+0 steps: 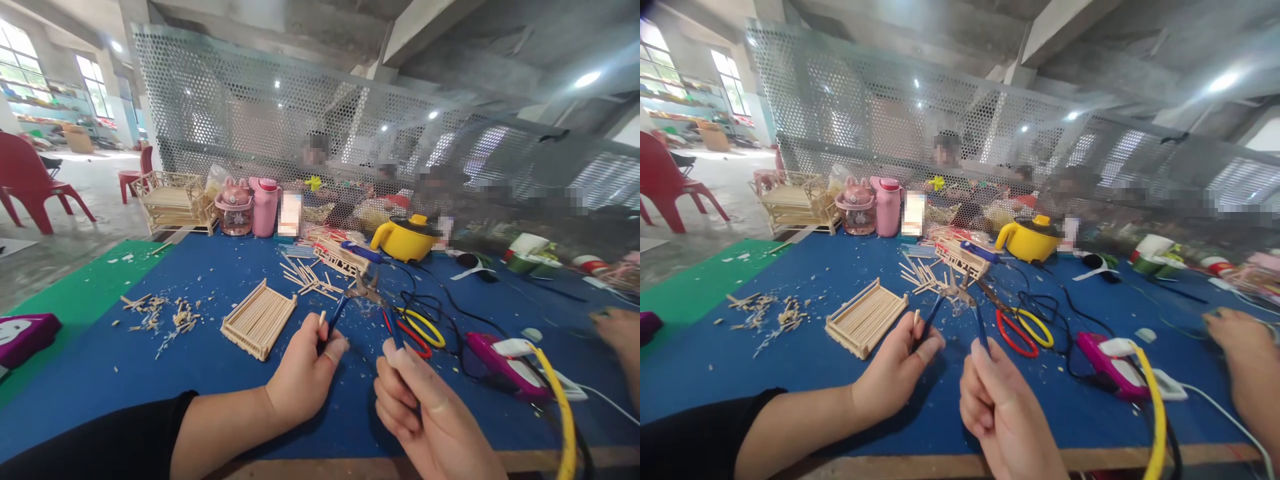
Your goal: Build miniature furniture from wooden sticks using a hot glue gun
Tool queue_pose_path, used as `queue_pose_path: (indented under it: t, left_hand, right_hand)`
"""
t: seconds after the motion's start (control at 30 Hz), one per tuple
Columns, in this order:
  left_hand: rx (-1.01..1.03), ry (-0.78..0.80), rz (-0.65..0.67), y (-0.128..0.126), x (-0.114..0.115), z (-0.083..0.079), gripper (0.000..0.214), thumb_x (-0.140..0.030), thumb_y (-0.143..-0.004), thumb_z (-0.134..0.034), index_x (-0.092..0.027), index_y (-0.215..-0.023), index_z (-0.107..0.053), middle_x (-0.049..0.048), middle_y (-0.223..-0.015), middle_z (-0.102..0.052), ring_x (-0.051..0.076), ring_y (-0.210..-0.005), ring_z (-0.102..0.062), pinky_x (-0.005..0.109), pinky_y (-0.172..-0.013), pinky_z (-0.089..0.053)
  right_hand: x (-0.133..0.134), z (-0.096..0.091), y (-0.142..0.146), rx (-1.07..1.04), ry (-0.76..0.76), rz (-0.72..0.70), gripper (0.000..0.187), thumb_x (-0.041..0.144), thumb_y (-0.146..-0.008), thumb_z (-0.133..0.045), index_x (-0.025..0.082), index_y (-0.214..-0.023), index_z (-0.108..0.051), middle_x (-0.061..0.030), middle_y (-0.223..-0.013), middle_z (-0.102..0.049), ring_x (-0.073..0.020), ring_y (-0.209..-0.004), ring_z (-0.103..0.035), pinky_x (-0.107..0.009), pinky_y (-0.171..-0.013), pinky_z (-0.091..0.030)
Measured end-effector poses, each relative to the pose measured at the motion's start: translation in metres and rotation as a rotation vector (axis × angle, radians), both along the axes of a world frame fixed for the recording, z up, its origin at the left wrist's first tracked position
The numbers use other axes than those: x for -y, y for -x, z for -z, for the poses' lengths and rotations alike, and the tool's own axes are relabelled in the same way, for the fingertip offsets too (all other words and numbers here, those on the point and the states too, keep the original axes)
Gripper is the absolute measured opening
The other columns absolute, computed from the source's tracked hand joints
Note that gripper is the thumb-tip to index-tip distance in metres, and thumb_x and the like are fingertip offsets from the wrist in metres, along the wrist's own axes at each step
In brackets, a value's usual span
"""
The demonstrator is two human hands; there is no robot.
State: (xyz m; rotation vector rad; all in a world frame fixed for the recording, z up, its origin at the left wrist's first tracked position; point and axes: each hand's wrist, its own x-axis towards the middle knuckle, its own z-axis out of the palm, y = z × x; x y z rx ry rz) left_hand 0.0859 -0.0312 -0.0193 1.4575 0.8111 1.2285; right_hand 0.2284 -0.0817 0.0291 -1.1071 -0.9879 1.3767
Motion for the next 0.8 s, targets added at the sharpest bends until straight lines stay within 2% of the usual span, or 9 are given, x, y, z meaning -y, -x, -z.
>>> queue_pose_path:
  t: [0.07, 0.1, 0.17, 0.23, 0.33, 0.4, 0.47, 0.6, 0.8]
  left_hand:
    - [0.014, 0.039, 0.056, 0.003, 0.004, 0.002, 0.022, -0.029, -0.091, -0.044, -0.022, -0.075, -0.030, -0.0052, -0.070, -0.039, 0.011, -0.064, -0.036, 0.025, -0.063, -0.035]
    - [0.026, 0.063, 0.100, 0.004, 0.007, 0.001, 0.023, -0.029, -0.091, -0.043, -0.022, -0.074, -0.030, -0.0058, -0.068, -0.036, 0.010, -0.062, -0.034, 0.024, -0.060, -0.034]
    - [0.055, 0.097, 0.178, 0.007, 0.013, -0.002, 0.025, -0.029, -0.090, -0.046, -0.022, -0.072, -0.029, -0.0061, -0.068, -0.034, 0.010, -0.061, -0.031, 0.023, -0.058, -0.033]
    - [0.062, 0.091, 0.241, 0.011, 0.018, -0.006, 0.027, -0.032, -0.088, -0.049, -0.022, -0.072, -0.030, -0.0055, -0.068, -0.035, 0.010, -0.062, -0.031, 0.023, -0.059, -0.034]
    - [0.068, 0.067, 0.243, 0.017, 0.020, -0.012, 0.025, -0.040, -0.093, -0.039, -0.019, -0.079, -0.041, -0.0012, -0.073, -0.046, 0.012, -0.066, -0.042, 0.026, -0.063, -0.039]
    - [0.077, 0.069, 0.132, 0.020, 0.017, -0.014, 0.034, -0.043, -0.096, -0.028, -0.017, -0.087, -0.048, 0.0029, -0.080, -0.053, 0.015, -0.075, -0.050, 0.028, -0.069, -0.041]
    - [0.043, 0.069, 0.001, 0.021, 0.012, -0.012, 0.038, -0.044, -0.096, -0.026, -0.017, -0.084, -0.050, 0.0024, -0.078, -0.052, 0.015, -0.074, -0.050, 0.028, -0.069, -0.041]
    - [-0.040, 0.085, -0.013, 0.018, 0.007, -0.008, 0.030, -0.043, -0.094, -0.035, -0.019, -0.092, -0.052, -0.0045, -0.064, -0.041, 0.011, -0.056, -0.036, 0.024, -0.053, -0.032]
    - [-0.070, 0.045, 0.036, 0.019, 0.009, -0.010, 0.028, -0.036, -0.094, -0.039, -0.018, -0.107, -0.056, -0.0045, -0.065, -0.041, 0.011, -0.059, -0.035, 0.024, -0.056, -0.032]
  right_hand:
    - [-0.003, 0.007, 0.003, -0.017, -0.066, -0.106, 0.024, 0.037, -0.069, -0.069, 0.023, -0.074, -0.050, -0.0001, -0.080, -0.055, -0.0127, -0.071, -0.056, -0.024, -0.063, -0.048]
    - [-0.007, 0.011, 0.003, -0.027, -0.095, -0.168, 0.025, 0.033, -0.066, -0.069, 0.025, -0.084, -0.054, -0.0036, -0.098, -0.059, -0.0177, -0.092, -0.058, -0.031, -0.078, -0.049]
    - [-0.015, 0.021, 0.003, -0.070, -0.111, -0.312, 0.049, 0.029, -0.060, -0.062, 0.028, -0.108, -0.053, -0.0066, -0.125, -0.053, -0.0242, -0.116, -0.050, -0.042, -0.096, -0.041]
    - [-0.024, 0.028, 0.002, -0.094, -0.113, -0.416, 0.071, 0.025, -0.054, -0.055, 0.028, -0.124, -0.044, -0.0086, -0.134, -0.050, -0.0269, -0.119, -0.050, -0.047, -0.100, -0.036]
    - [-0.035, 0.028, -0.010, -0.022, -0.199, -0.436, 0.081, 0.023, -0.049, -0.051, 0.026, -0.128, -0.039, -0.0114, -0.133, -0.051, -0.0295, -0.120, -0.051, -0.050, -0.097, -0.039]
    - [-0.039, 0.019, -0.022, 0.152, -0.247, -0.389, 0.078, 0.023, -0.053, -0.051, 0.026, -0.129, -0.038, -0.0114, -0.130, -0.053, -0.0301, -0.121, -0.050, -0.051, -0.096, -0.041]
    - [-0.039, 0.007, -0.034, 0.501, -0.241, -0.303, 0.075, 0.020, -0.062, -0.050, 0.027, -0.135, -0.036, -0.0091, -0.133, -0.052, -0.0277, -0.126, -0.046, -0.050, -0.103, -0.036]
    - [-0.033, -0.007, -0.039, 1.187, -0.235, -0.244, 0.074, 0.012, -0.069, -0.047, 0.029, -0.140, -0.036, -0.0024, -0.146, -0.039, -0.0238, -0.135, -0.035, -0.047, -0.114, -0.022]
    - [-0.025, -0.002, -0.029, 1.437, -0.262, -0.294, 0.077, 0.009, -0.071, -0.044, 0.024, -0.145, -0.029, -0.0050, -0.149, -0.036, -0.0215, -0.136, -0.034, -0.043, -0.112, -0.028]
